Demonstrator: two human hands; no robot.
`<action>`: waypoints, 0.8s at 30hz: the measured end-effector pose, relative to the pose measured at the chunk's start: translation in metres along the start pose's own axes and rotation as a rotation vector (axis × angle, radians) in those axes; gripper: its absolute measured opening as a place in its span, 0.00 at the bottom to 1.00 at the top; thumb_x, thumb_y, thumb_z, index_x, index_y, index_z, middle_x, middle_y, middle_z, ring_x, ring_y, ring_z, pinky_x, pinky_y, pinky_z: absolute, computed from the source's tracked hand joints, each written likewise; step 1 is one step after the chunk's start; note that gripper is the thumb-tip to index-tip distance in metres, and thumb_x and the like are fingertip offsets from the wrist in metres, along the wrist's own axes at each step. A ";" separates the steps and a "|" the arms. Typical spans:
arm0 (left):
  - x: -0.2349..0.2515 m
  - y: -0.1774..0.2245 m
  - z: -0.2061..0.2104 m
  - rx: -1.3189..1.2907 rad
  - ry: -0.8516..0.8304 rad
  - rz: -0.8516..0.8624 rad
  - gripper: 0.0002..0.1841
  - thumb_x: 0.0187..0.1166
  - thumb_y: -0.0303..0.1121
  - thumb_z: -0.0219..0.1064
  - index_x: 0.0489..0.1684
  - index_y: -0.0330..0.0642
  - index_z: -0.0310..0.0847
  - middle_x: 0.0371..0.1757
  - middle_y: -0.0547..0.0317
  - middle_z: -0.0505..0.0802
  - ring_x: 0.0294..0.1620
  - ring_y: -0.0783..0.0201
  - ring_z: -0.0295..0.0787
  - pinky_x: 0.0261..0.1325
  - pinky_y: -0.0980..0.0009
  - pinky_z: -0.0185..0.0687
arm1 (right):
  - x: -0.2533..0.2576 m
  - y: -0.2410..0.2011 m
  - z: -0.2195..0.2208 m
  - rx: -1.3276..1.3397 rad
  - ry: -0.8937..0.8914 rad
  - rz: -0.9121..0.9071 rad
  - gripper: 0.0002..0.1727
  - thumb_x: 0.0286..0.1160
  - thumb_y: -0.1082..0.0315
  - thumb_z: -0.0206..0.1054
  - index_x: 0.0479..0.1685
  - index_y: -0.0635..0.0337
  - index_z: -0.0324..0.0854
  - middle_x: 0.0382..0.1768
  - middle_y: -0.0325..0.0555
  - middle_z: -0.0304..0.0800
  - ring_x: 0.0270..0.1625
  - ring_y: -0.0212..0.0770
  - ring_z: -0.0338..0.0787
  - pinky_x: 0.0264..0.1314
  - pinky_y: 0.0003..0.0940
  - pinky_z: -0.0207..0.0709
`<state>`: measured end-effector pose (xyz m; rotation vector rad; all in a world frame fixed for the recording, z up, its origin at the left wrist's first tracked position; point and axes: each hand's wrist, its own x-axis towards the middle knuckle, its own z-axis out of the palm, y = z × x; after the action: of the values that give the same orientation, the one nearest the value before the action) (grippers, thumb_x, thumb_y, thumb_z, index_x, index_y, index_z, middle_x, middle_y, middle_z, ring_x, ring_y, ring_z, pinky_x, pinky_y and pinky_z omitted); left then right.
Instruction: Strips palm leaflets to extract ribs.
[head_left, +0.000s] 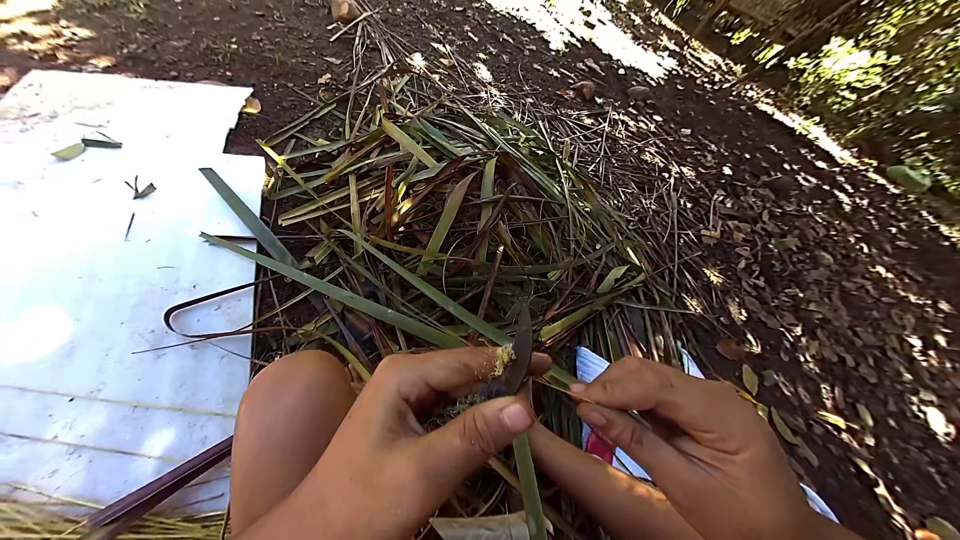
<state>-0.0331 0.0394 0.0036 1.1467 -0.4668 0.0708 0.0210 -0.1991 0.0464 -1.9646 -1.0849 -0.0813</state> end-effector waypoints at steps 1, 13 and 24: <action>0.000 0.000 0.000 0.000 -0.006 -0.002 0.18 0.87 0.40 0.62 0.64 0.37 0.86 0.32 0.82 0.87 0.26 0.93 0.72 0.27 0.94 0.68 | -0.001 0.000 0.000 -0.004 0.002 -0.005 0.09 0.86 0.63 0.64 0.47 0.60 0.84 0.38 0.35 0.87 0.43 0.12 0.84 0.47 0.04 0.75; 0.003 0.001 -0.002 0.002 0.020 -0.013 0.17 0.86 0.41 0.63 0.62 0.40 0.87 0.38 0.82 0.90 0.29 0.93 0.76 0.31 0.93 0.72 | -0.017 0.005 -0.007 -0.149 0.063 0.008 0.10 0.88 0.62 0.62 0.48 0.61 0.82 0.39 0.38 0.86 0.44 0.13 0.84 0.49 0.04 0.75; -0.001 0.005 -0.014 -0.016 0.137 0.046 0.16 0.85 0.44 0.65 0.61 0.50 0.90 0.27 0.82 0.86 0.23 0.90 0.74 0.26 0.92 0.69 | -0.036 0.023 -0.021 -0.226 0.172 0.030 0.09 0.86 0.63 0.64 0.47 0.60 0.84 0.39 0.35 0.88 0.46 0.12 0.84 0.51 0.05 0.75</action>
<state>-0.0308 0.0544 0.0027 1.1078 -0.3711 0.1842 0.0222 -0.2430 0.0288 -2.1299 -0.9676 -0.3639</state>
